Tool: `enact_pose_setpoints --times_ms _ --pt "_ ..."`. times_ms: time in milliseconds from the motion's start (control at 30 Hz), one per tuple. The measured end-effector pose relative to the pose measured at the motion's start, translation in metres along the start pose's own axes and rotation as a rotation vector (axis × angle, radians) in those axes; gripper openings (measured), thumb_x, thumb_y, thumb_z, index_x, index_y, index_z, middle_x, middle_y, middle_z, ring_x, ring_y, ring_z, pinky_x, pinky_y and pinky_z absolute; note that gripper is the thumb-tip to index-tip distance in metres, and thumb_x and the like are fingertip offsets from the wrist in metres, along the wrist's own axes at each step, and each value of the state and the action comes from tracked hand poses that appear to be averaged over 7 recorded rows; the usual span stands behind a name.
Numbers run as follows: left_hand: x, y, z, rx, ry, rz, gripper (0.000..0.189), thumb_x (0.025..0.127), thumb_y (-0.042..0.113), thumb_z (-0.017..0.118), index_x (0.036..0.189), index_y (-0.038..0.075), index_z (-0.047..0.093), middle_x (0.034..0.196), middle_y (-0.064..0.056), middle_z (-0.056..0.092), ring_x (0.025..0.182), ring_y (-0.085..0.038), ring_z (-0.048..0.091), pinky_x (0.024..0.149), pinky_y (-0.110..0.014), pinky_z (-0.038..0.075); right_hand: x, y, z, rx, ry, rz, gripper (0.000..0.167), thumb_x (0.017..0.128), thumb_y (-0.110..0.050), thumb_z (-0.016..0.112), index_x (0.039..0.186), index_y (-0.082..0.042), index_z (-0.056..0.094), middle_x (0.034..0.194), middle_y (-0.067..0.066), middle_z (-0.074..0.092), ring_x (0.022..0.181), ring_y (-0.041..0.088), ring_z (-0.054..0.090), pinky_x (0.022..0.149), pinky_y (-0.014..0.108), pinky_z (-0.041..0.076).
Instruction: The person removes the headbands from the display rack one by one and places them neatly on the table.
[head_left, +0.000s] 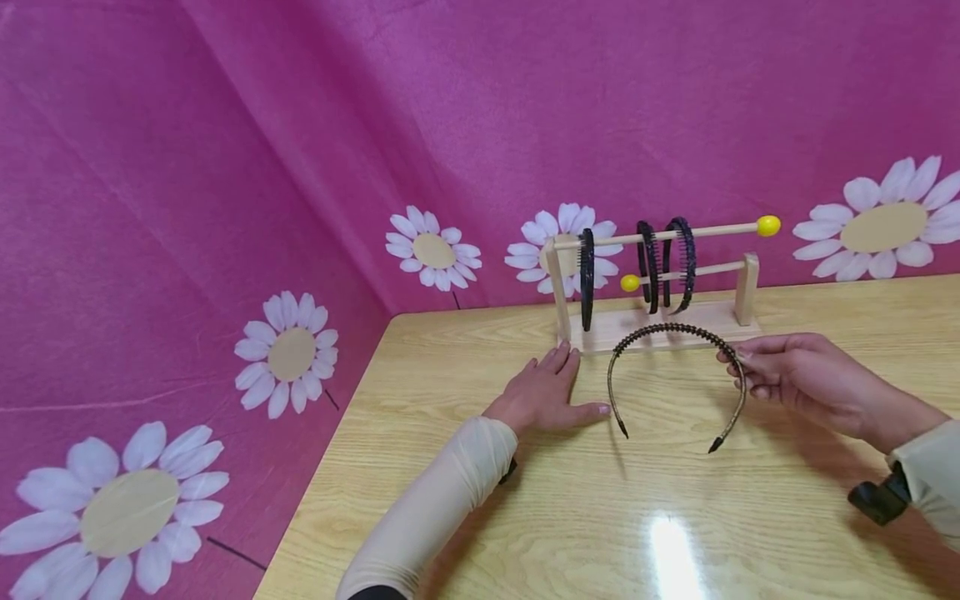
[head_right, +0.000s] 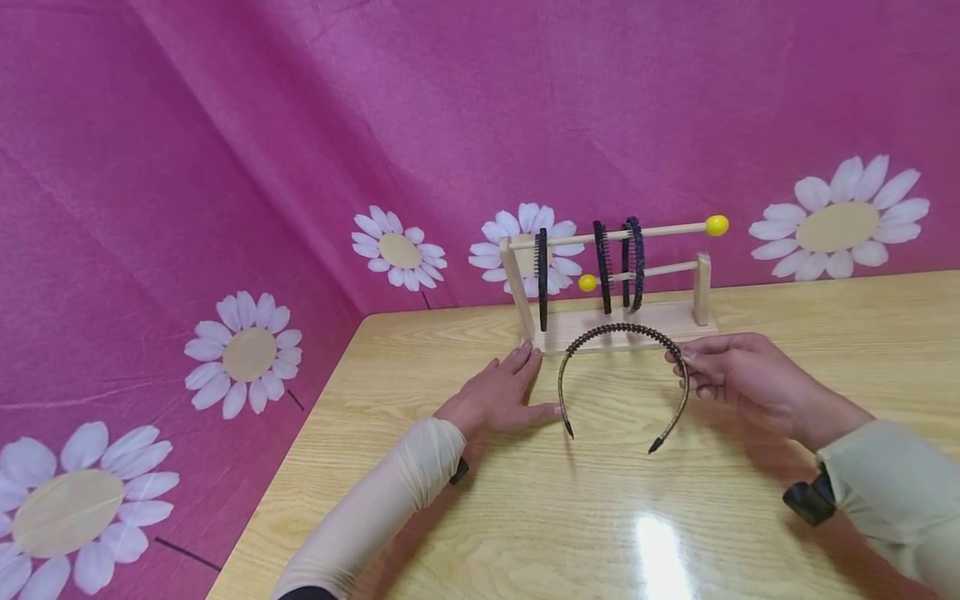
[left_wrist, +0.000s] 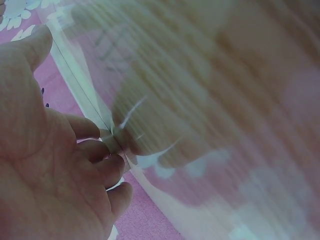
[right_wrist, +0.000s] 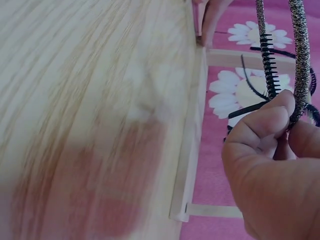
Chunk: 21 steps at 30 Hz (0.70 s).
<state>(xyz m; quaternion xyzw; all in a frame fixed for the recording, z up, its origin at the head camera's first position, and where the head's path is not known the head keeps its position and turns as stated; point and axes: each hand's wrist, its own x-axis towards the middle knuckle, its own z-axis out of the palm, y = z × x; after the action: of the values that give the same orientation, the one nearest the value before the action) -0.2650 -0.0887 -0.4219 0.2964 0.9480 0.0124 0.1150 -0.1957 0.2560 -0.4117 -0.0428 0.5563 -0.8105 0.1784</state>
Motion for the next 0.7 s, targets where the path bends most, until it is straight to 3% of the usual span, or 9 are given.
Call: enact_pose_setpoints --times_ms 233,467,700 --pt "-0.001 0.001 -0.003 0.002 0.003 -0.004 0.104 0.088 0.080 0.044 0.162 0.010 0.020 0.167 -0.008 0.013 0.153 -0.020 0.011 0.121 -0.041 0.019 0.009 0.005 -0.006 0.009 -0.001 0.032 0.037 0.105 0.004 0.042 0.100 -0.007 0.077 0.096 0.006 0.073 0.078 0.014 0.064 0.068 0.027 0.056" --pt "0.000 0.001 -0.001 0.000 -0.005 -0.001 0.105 0.088 0.081 0.045 0.162 0.011 0.020 0.168 -0.008 0.012 0.153 -0.020 0.010 0.121 -0.040 0.019 0.018 0.009 -0.008 -0.058 0.059 0.079 0.036 0.104 0.004 0.045 0.095 -0.010 0.076 0.090 0.007 0.071 0.073 0.014 0.063 0.064 0.025 0.056" --pt "0.001 0.000 0.000 -0.007 -0.011 -0.005 0.106 0.088 0.082 0.043 0.162 0.011 0.019 0.168 -0.008 0.011 0.153 -0.020 0.009 0.121 -0.039 0.018 0.025 0.011 -0.007 -0.239 0.106 0.116 0.032 0.105 0.000 0.044 0.097 -0.012 0.073 0.087 0.004 0.068 0.072 0.011 0.061 0.060 0.024 0.053"
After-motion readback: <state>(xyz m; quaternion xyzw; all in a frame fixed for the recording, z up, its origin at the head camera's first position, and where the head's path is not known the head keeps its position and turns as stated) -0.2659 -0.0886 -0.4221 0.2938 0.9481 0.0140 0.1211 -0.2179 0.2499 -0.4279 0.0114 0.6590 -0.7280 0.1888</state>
